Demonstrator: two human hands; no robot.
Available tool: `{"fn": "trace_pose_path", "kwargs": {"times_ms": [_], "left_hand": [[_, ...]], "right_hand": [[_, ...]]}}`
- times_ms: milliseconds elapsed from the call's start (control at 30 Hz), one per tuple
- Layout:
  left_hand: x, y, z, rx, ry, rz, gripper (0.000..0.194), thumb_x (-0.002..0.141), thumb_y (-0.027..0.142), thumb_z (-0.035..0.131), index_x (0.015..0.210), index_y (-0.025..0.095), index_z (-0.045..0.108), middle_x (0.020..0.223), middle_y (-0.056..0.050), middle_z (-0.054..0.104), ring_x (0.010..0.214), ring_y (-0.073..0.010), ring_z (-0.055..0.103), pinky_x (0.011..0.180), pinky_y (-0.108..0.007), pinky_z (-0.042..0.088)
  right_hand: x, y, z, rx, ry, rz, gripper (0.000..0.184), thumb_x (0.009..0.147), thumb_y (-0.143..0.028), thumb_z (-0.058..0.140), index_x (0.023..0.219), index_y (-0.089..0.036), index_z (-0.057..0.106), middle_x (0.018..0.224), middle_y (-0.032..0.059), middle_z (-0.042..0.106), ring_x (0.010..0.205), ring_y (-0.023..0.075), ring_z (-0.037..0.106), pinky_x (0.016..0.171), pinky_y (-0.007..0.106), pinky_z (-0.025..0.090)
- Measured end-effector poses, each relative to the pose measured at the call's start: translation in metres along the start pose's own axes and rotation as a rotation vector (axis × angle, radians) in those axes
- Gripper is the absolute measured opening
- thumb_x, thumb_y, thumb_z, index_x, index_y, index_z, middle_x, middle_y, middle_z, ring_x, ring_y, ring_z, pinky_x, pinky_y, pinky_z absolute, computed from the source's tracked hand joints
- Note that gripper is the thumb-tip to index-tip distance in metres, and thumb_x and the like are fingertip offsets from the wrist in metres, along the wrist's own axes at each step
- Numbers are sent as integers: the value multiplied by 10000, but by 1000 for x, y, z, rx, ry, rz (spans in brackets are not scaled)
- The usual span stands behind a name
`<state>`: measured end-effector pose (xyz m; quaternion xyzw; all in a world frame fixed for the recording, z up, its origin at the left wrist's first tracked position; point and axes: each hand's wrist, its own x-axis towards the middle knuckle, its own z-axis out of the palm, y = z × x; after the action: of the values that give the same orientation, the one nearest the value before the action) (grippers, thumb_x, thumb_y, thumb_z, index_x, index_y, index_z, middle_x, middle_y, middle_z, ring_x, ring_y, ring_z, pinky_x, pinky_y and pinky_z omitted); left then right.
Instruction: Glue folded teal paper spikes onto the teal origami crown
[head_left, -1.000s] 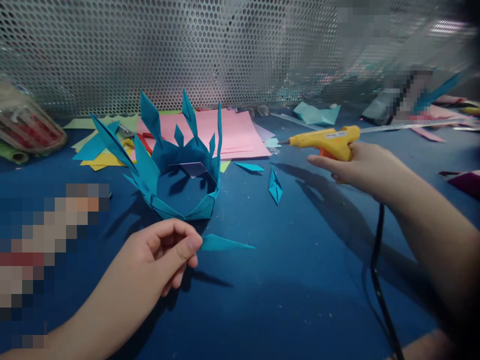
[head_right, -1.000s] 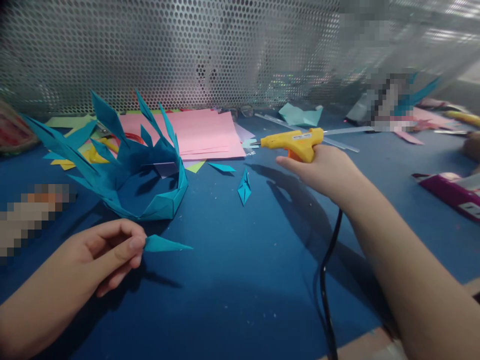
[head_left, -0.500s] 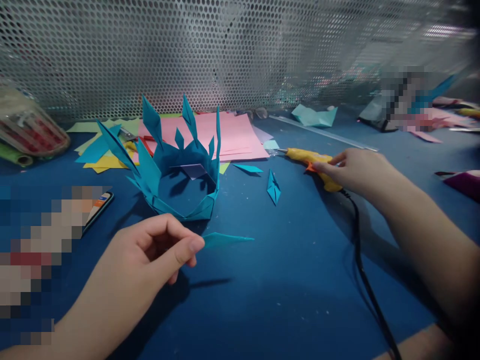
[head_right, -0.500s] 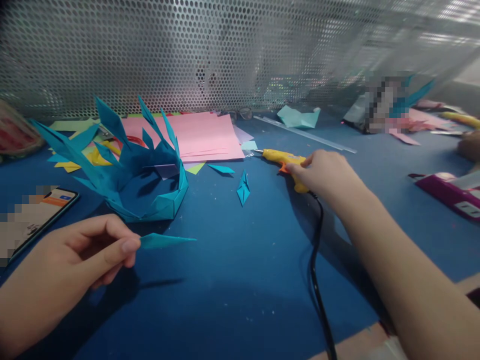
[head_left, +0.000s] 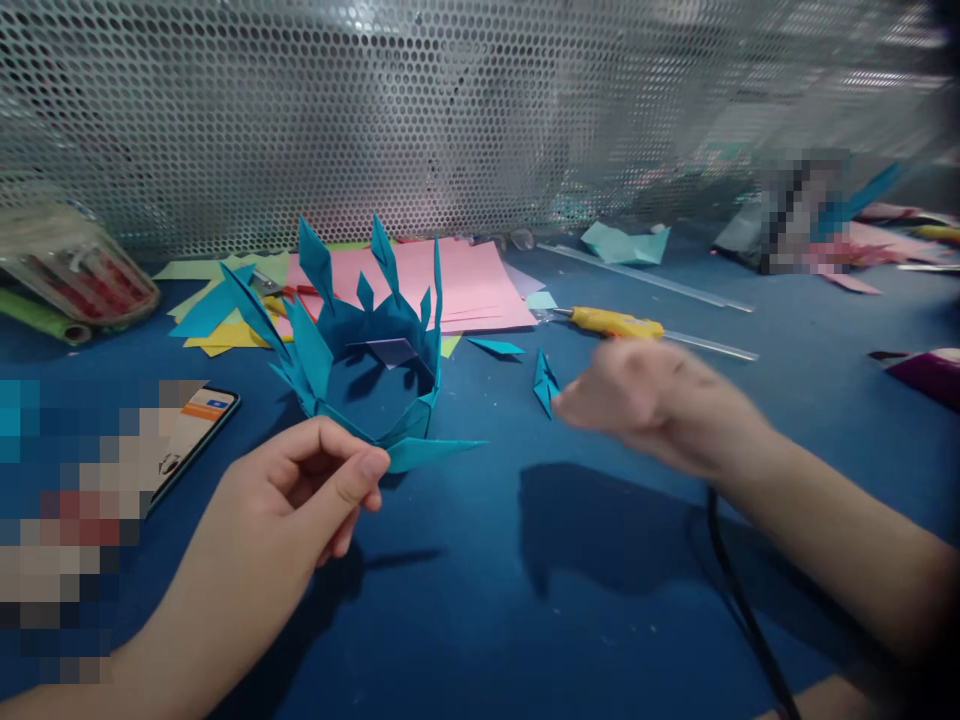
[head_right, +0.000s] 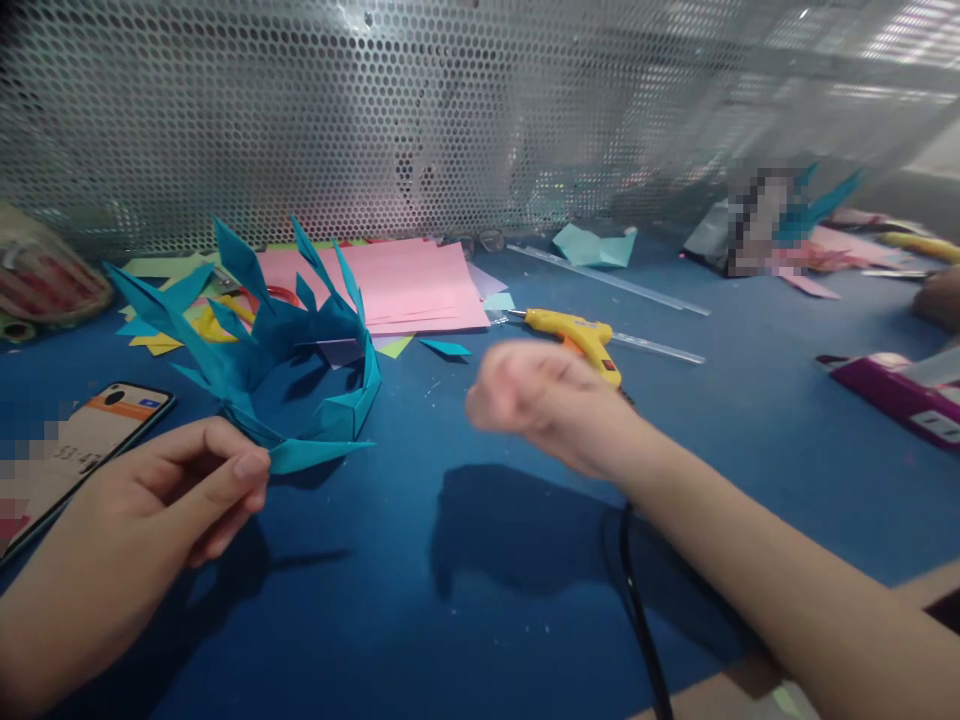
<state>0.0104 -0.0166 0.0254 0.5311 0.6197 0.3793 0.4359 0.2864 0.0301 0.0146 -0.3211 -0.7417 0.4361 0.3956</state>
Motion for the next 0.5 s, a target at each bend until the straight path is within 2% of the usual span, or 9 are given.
{"fn": "trace_pose_path", "kwargs": {"times_ms": [67,100,133,167,233,267,333,400,500], "left_hand": [[2,-3,-1,-15,-38,21,251,765,407,690,590,247,607,431,85,480,382,-79,377,355,-176,276],[3,-4,-2,-20,-47,26,250,765,400,698,589,246,609,426,87,475,379,-77,378,352,-174,269],[4,-5,-3,-22,-55,28,244,765,392,706,593,245,613,428,87,480,377,-75,383,349,-172,264],[4,-6,-3,-15,-61,28,241,764,387,712,596,245,614,435,86,487,379,-74,391,351,-172,266],[5,-7,-4,11,-74,33,242,766,390,711,597,246,615,450,85,500,384,-74,405,357,-174,278],[5,-6,-4,23,-85,39,244,765,393,707,593,247,614,450,84,503,383,-76,405,358,-178,279],[3,-4,-3,33,-71,45,243,767,396,688,585,253,615,432,88,483,381,-80,394,367,-188,287],[1,-1,-2,41,-31,48,240,769,397,673,580,259,622,414,94,452,384,-85,381,382,-195,300],[-2,1,-1,107,-61,69,231,754,412,688,578,267,653,439,81,503,408,-99,424,409,-206,345]], "right_hand": [[-1,10,-25,14,372,-44,313,1004,-484,428,823,-299,604,516,-84,223,436,96,302,547,262,441],[-2,17,-40,14,582,-96,179,985,-437,484,924,-335,618,553,-78,298,473,94,368,581,264,452],[-4,23,-53,6,699,-114,137,930,-353,573,1059,-386,604,669,-60,448,594,92,506,666,277,483],[-5,29,-64,-27,763,-96,410,853,-252,631,1206,-440,541,892,-33,576,819,107,617,759,301,498],[-7,40,-78,-136,823,-27,699,814,-200,593,1395,-504,354,1330,13,530,1255,169,559,912,384,487],[-7,44,-78,-205,837,-9,747,819,-213,567,1440,-513,278,1461,24,438,1367,201,481,961,428,472],[-5,46,-66,-340,851,-35,738,851,-270,539,1478,-501,224,1567,42,323,1426,249,428,1014,497,449],[-3,41,-42,-457,841,-122,711,857,-295,584,1480,-472,291,1595,49,302,1412,271,444,1042,528,436],[0,22,-3,-742,662,-167,330,921,-328,573,1243,-368,632,1531,52,433,1452,282,378,1108,548,368]]}}
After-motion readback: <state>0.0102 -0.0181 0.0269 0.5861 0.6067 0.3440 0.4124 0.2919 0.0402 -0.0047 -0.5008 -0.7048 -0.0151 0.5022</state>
